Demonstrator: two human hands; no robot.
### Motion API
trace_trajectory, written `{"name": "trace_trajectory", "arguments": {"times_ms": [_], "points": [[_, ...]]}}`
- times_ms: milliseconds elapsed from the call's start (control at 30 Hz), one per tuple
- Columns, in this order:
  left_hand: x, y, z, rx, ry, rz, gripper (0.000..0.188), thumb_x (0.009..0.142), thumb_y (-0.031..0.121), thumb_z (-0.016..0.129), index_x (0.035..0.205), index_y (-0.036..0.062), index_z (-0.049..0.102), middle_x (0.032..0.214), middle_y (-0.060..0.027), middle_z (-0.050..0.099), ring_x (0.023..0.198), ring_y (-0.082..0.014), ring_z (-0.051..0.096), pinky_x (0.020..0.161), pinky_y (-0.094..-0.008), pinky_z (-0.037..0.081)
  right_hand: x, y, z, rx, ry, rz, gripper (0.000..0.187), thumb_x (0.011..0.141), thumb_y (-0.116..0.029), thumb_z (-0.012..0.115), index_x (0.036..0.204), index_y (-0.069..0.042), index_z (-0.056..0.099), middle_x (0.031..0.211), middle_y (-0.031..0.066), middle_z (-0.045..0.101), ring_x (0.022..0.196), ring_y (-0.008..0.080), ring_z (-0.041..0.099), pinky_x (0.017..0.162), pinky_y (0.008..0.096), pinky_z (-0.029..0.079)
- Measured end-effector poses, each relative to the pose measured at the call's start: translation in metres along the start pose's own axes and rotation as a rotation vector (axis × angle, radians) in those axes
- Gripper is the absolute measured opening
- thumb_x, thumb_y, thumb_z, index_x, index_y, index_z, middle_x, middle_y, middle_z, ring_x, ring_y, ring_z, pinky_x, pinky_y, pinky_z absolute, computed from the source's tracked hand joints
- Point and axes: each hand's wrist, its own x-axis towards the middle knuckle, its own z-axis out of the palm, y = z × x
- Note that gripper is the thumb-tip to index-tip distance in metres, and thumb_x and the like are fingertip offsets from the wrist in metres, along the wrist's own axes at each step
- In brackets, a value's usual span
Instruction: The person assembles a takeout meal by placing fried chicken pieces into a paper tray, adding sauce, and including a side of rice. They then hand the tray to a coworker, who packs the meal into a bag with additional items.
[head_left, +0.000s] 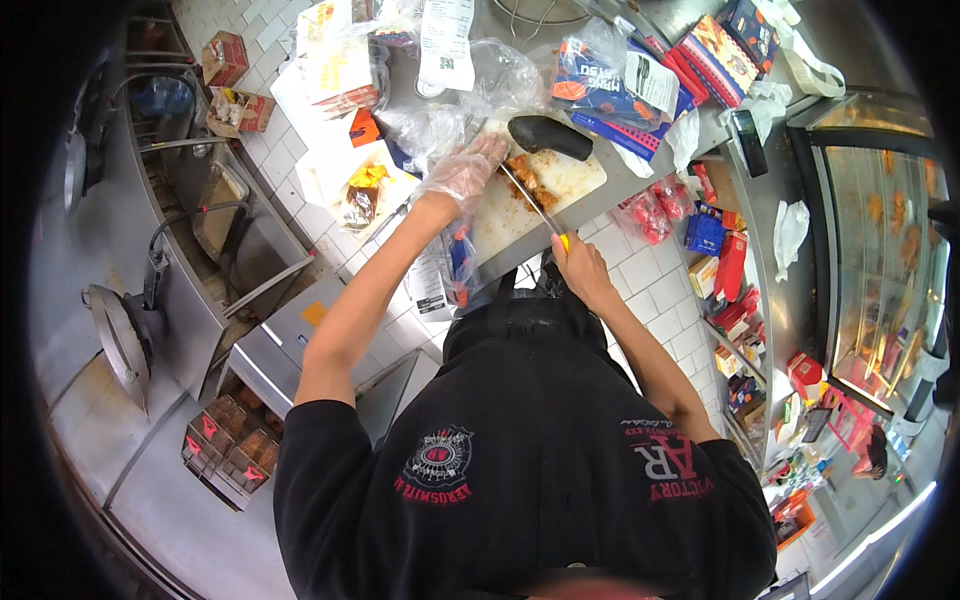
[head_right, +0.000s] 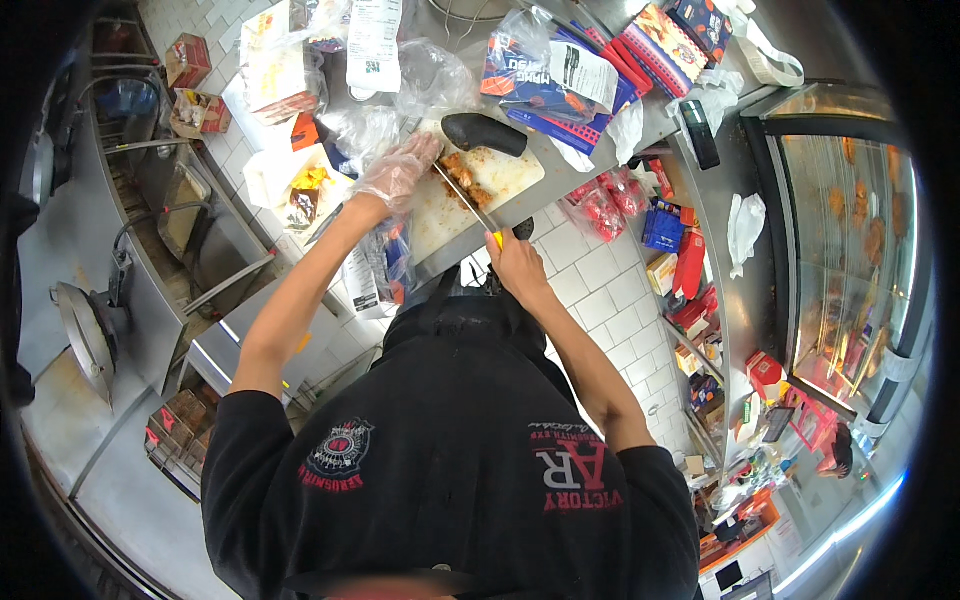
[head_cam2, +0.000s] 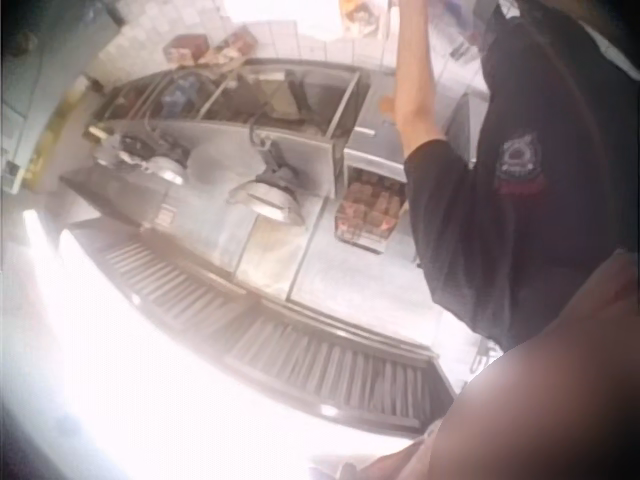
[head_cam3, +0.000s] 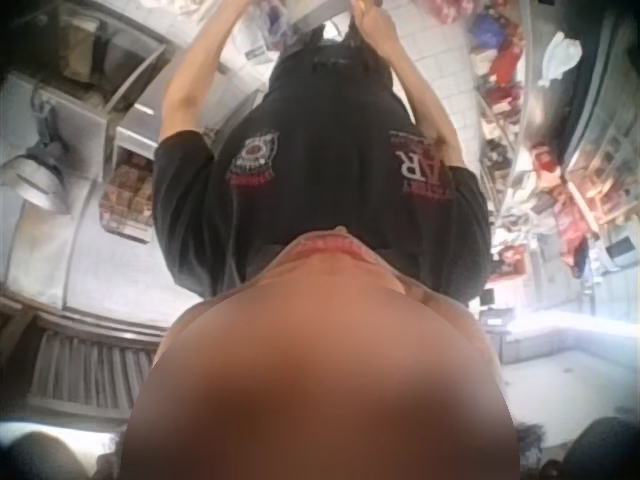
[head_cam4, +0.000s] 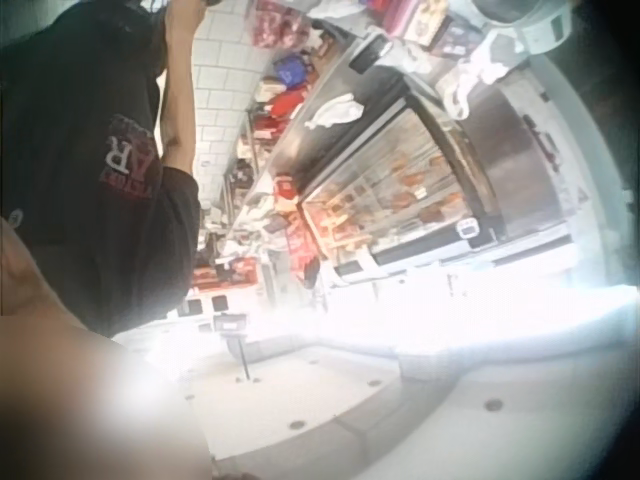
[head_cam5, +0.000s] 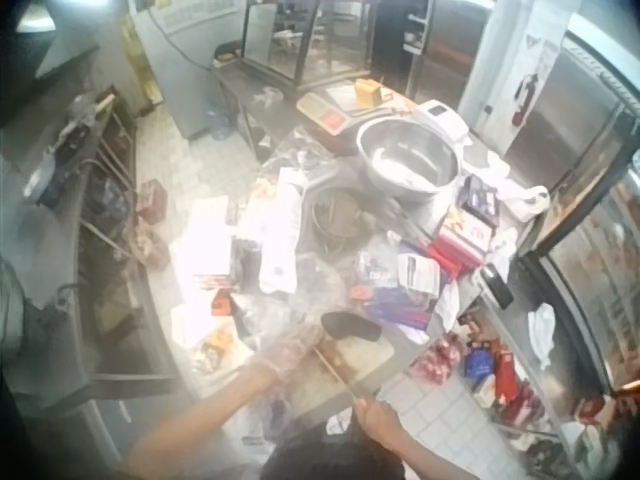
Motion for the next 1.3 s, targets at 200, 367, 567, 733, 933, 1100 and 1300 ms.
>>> {"name": "trace_trajectory", "arguments": {"times_ms": [200,367,567,733,933,1100,1300], "points": [[0.013,-0.002,0.019,0.064,0.013,-0.019,0.069,0.096,0.022,0.044,0.161,0.0062,0.027,0.169,-0.0154,0.029,0.155,-0.0276,0.030,0.125,-0.0424,0.029,0.007,0.010,-0.002,0.050,0.044,-0.024,0.058,0.108,-0.047,0.042,0.105,0.006,0.065,0.091,0.0354,0.067,0.091,0.0560,0.063,0.081,0.0611,0.050],[0.024,-0.011,0.050,0.553,0.084,-0.006,0.064,0.101,0.027,0.036,0.161,0.0073,0.029,0.168,-0.0149,0.030,0.155,-0.0259,0.030,0.126,-0.0407,0.028,0.008,0.013,-0.009,0.076,0.037,-0.095,0.060,0.108,-0.048,0.042,0.104,0.005,0.067,0.097,0.0360,0.068,0.097,0.0558,0.064,0.086,0.0608,0.050],[0.018,-0.019,0.024,0.271,0.017,0.021,0.066,0.097,0.014,0.035,0.160,-0.0031,0.024,0.165,-0.0217,0.030,0.155,-0.0285,0.030,0.129,-0.0385,0.025,0.018,0.001,-0.031,0.030,0.023,-0.119,0.066,0.107,-0.054,0.042,0.105,0.006,0.069,0.099,0.0370,0.068,0.100,0.0553,0.065,0.090,0.0605,0.050],[0.007,-0.006,0.013,-0.089,0.046,-0.011,0.072,0.092,0.004,0.039,0.162,0.0015,0.022,0.169,-0.0200,0.024,0.156,-0.0316,0.027,0.128,-0.0393,0.025,0.015,0.008,-0.060,-0.058,-0.068,-0.085,0.071,0.106,-0.058,0.041,0.106,0.007,0.069,0.104,0.0376,0.068,0.105,0.0556,0.065,0.092,0.0604,0.051],[-0.014,0.022,0.016,-0.244,0.206,-0.116,0.070,0.094,0.007,0.045,0.162,0.0066,0.027,0.171,-0.0178,0.022,0.157,-0.0299,0.026,0.127,-0.0442,0.025,0.012,0.019,-0.068,-0.055,-0.081,-0.137,0.069,0.106,-0.057,0.041,0.106,0.006,0.068,0.103,0.0372,0.068,0.104,0.0557,0.064,0.092,0.0610,0.050],[-0.011,0.032,0.007,-0.157,0.092,-0.192,0.069,0.097,0.011,0.041,0.163,0.0074,0.023,0.171,-0.0173,0.021,0.157,-0.0290,0.025,0.126,-0.0471,0.025,0.017,0.025,-0.067,-0.107,-0.084,-0.166,0.064,0.107,-0.052,0.042,0.097,0.006,0.067,0.093,0.0371,0.067,0.095,0.0551,0.064,0.085,0.0599,0.050],[-0.002,0.032,0.022,0.034,0.127,-0.201,0.069,0.096,0.015,0.040,0.162,0.0053,0.023,0.169,-0.0173,0.027,0.156,-0.0277,0.028,0.123,-0.0480,0.032,0.029,0.041,-0.042,-0.072,-0.057,-0.148,0.066,0.106,-0.053,0.043,0.096,0.007,0.068,0.093,0.0360,0.069,0.094,0.0553,0.066,0.085,0.0613,0.051]]}}
